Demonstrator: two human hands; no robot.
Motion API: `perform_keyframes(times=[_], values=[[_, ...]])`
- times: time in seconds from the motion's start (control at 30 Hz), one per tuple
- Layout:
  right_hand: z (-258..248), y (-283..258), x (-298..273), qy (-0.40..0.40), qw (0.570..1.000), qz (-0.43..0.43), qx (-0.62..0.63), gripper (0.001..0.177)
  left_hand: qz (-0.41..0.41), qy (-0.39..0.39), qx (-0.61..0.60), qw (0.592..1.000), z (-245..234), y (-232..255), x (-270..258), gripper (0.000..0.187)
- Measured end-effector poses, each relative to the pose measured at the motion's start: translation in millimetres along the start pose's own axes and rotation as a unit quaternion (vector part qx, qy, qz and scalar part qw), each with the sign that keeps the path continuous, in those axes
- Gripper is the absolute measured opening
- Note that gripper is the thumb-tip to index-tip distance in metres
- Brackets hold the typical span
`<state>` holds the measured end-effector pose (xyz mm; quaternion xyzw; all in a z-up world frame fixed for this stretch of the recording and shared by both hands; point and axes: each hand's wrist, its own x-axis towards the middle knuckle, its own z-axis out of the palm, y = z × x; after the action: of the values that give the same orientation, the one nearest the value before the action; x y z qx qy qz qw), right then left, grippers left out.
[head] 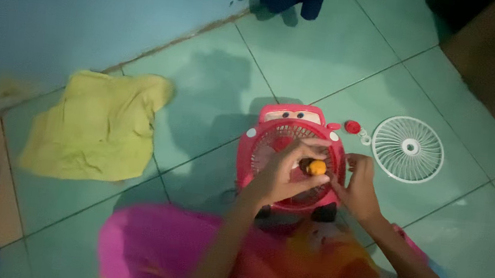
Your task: The person sits on the floor and uses a screwdriver to remove and reattach screws on a pink toy fan. They manipulate the fan blades and housing, then flip the fan over to work on the back side.
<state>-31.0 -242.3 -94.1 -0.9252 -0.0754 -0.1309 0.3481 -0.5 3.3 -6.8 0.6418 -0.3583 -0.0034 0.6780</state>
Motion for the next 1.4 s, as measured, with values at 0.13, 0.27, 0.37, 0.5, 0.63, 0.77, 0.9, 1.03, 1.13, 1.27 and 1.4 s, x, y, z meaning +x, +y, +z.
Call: perform_keyframes(times=[0.13, 0.27, 0.37, 0.5, 0.63, 0.77, 0.9, 1.03, 1.13, 1.27, 1.4], values=[[-3.8, -0.8, 2.5, -0.05, 0.999, 0.01, 0.013, 0.062, -0.039, 0.033, 0.04, 0.998, 4.0, -17.0, 1.7, 0.04], [-6.2, -1.0, 3.8, -0.035, 0.999, 0.001, 0.007, 0.062, -0.05, 0.06, 0.013, 0.997, 8.1, -20.7, 2.7, 0.042], [-5.8, -0.5, 6.7, -0.048, 0.999, 0.022, 0.011, 0.065, -0.113, 0.033, -0.038, 0.992, 2.7, -16.5, 5.6, 0.035], [-8.1, -0.5, 8.2, -0.073, 0.997, 0.031, -0.013, 0.065, -0.105, 0.033, -0.006, 0.994, -1.9, -7.1, 12.1, 0.038], [-10.5, -1.2, 8.1, -0.074, 0.997, 0.031, 0.021, 0.064, -0.044, 0.022, 0.126, 0.991, -9.9, -1.0, 21.4, 0.034], [-9.1, -1.4, 7.5, -0.066, 0.998, 0.016, 0.014, 0.064, -0.057, 0.025, 0.018, 0.998, -8.3, -1.5, 23.1, 0.033], [-7.2, 1.3, 7.7, -0.093, 0.989, 0.096, 0.062, 0.07, -0.05, 0.05, 0.072, 0.995, -3.1, -10.4, 24.7, 0.034], [-6.4, 6.6, 5.1, -0.048, 0.999, 0.0, 0.001, 0.061, -0.104, 0.035, -0.03, 0.994, -2.3, -14.5, 21.0, 0.041], [-7.1, 9.3, 6.9, -0.063, 0.998, 0.007, 0.016, 0.063, -0.128, 0.042, 0.0, 0.991, -5.6, -11.4, 21.2, 0.045], [-6.2, 9.5, 7.7, -0.051, 0.998, -0.017, -0.011, 0.07, -0.097, 0.022, 0.07, 0.993, -9.3, -2.9, 26.0, 0.041], [-5.4, 8.6, 6.2, -0.041, 0.995, 0.051, 0.069, 0.071, -0.06, 0.016, 0.091, 0.994, -8.2, 3.5, 28.4, 0.041]])
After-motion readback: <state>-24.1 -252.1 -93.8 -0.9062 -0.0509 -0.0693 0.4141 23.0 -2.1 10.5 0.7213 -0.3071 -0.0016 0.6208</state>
